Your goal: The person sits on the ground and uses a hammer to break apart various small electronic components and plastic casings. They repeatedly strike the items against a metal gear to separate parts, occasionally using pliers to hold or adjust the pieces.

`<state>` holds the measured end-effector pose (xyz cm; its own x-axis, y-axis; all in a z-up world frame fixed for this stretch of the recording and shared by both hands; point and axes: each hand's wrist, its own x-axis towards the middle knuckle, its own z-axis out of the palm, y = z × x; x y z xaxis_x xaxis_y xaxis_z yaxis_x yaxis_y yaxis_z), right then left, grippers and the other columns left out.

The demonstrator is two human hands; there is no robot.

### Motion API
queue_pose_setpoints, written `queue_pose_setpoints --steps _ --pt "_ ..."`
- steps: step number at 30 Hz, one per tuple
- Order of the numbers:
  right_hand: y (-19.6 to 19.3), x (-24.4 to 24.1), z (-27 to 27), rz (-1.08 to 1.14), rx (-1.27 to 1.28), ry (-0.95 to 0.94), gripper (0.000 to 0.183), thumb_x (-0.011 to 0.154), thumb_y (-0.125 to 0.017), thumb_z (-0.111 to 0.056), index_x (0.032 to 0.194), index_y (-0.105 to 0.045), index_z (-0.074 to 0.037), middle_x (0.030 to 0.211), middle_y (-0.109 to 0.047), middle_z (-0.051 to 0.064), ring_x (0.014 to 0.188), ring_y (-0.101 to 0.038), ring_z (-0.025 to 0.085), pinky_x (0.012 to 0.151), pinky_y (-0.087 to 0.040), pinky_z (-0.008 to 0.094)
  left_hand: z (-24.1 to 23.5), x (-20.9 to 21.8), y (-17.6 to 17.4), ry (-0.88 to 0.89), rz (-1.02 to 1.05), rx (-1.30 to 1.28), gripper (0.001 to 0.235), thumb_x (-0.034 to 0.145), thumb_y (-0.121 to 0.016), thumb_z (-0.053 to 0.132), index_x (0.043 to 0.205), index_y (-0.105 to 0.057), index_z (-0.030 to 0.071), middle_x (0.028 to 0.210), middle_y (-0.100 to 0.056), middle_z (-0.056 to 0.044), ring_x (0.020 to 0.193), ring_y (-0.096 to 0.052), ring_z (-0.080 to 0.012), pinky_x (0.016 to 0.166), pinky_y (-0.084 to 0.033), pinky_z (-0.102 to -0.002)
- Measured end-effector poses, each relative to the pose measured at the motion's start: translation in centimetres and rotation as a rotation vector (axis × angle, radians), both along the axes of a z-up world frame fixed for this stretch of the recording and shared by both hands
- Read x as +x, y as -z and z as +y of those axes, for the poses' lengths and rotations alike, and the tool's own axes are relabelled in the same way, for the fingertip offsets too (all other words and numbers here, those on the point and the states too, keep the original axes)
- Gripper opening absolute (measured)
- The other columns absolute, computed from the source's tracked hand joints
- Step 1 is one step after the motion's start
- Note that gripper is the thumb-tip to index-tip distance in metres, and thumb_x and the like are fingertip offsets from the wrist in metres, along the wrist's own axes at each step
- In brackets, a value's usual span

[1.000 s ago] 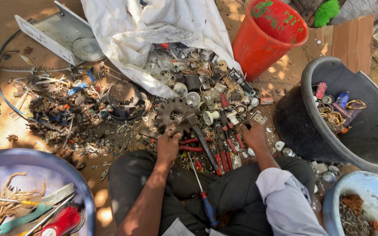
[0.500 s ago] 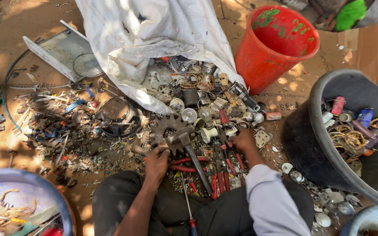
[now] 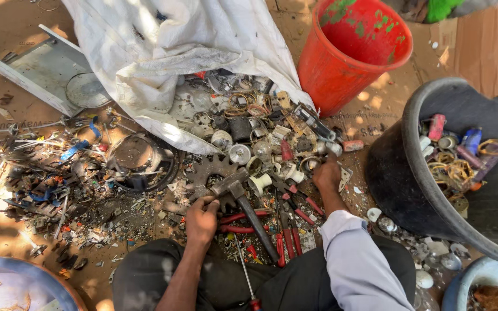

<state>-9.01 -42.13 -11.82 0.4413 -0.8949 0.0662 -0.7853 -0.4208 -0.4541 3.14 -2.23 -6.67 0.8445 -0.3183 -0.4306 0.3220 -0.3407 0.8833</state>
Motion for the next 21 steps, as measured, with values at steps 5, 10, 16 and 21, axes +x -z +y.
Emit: queue_pose_setpoints --steps 5,10,16,21 --pt "-2.1 0.1 2.0 -0.269 -0.075 -0.019 0.035 0.085 -0.078 -0.004 0.119 -0.069 -0.003 0.107 -0.075 0.018 0.096 -0.071 0.029 0.089 -0.056 0.041 0.5 0.3 -0.8 -0.073 0.016 -0.159 0.029 0.093 -0.067 0.02 0.111 -0.075 -0.002 0.093 -0.079 -0.015 0.082 -0.072 -0.0226 0.077 -0.055 -0.036" --pt "-12.7 0.5 10.2 -0.652 0.311 0.031 0.027 0.092 -0.077 -0.009 0.117 -0.069 -0.003 0.107 -0.075 0.014 0.09 -0.071 0.025 0.081 -0.057 0.039 0.9 0.5 -3.3 0.029 -0.089 -0.175 0.029 0.093 -0.071 0.021 0.111 -0.078 0.0 0.098 -0.079 -0.012 0.088 -0.071 -0.0195 0.081 -0.053 -0.033" --pt "-14.5 0.2 25.7 -0.449 0.661 -0.143 0.035 0.085 -0.075 -0.006 0.119 -0.069 0.001 0.113 -0.076 0.016 0.099 -0.072 0.021 0.088 -0.058 0.033 1.1 -1.3 -4.5 0.237 0.363 -0.436 0.032 0.097 -0.068 0.02 0.116 -0.074 -0.005 0.087 -0.076 -0.016 0.071 -0.072 -0.0282 0.064 -0.06 -0.045" --pt "-11.8 0.1 26.9 -0.445 0.546 -0.411 0.036 0.085 -0.078 -0.014 0.117 -0.069 0.002 0.113 -0.077 0.017 0.105 -0.073 0.024 0.095 -0.056 0.034 2.9 -0.2 -3.4 0.249 -0.062 0.096 0.033 0.098 -0.066 0.027 0.118 -0.075 0.003 0.086 -0.076 -0.015 0.074 -0.076 -0.0274 0.071 -0.057 -0.045"
